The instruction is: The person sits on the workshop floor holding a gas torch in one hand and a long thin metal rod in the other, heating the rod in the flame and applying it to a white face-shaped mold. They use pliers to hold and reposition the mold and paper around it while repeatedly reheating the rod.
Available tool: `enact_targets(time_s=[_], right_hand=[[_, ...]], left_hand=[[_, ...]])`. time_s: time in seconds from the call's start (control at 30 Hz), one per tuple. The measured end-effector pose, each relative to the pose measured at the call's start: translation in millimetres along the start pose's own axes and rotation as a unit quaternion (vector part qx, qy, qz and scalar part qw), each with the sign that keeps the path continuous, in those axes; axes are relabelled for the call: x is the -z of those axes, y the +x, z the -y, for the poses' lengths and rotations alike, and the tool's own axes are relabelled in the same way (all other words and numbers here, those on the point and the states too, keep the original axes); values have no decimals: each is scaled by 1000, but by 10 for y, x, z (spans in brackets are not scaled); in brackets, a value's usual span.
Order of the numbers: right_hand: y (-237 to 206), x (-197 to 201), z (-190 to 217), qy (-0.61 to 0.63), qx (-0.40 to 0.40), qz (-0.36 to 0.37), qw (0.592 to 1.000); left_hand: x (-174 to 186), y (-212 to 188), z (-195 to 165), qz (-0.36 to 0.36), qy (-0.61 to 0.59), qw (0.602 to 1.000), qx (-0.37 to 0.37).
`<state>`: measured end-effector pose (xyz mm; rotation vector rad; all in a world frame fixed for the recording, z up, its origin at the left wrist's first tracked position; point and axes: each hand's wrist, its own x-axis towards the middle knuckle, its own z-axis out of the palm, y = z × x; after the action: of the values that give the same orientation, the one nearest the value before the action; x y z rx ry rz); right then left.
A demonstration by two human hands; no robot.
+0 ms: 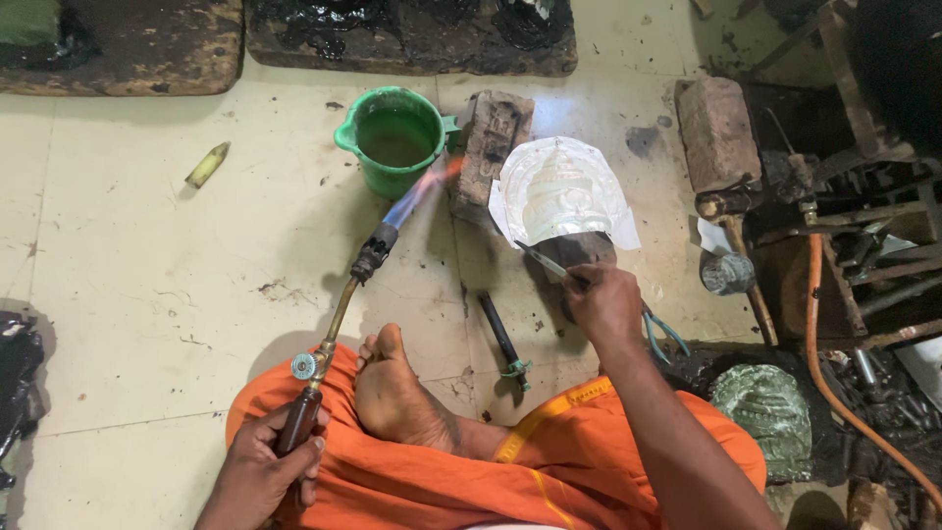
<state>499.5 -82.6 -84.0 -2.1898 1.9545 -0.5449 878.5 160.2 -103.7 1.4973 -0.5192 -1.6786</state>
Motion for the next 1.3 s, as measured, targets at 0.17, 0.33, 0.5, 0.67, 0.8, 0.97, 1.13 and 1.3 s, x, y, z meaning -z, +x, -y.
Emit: enact_targets(time_s=[0.17, 0.33, 0.5, 0.67, 0.8, 0.97, 1.13, 1.3], right_hand=[[12, 4, 34, -26, 3, 6, 1000], [-27, 50, 58, -30, 7, 2, 1000], [-25, 43, 67, -30, 9, 0, 1000], [-39, -3, 48, -36, -20, 18, 999], [-45, -33, 8, -34, -4, 11, 999], [-38, -22, 10, -40, 45, -12, 998], [-41, 58, 95, -41, 0, 13, 999], [-98, 264, -4, 17, -22, 6, 1000]], left_hand=[[53, 23, 77, 5, 4, 1000, -10], [74, 41, 108, 1, 4, 1000, 2], [68, 37, 120, 3, 5, 1000, -3], [80, 39, 147, 3, 4, 1000, -4], [96, 51, 167, 8, 4, 1000, -11], [97, 53, 176, 0, -2, 1000, 4], [83, 44, 151, -5, 4, 1000, 7], [62, 29, 99, -3, 6, 1000, 8]])
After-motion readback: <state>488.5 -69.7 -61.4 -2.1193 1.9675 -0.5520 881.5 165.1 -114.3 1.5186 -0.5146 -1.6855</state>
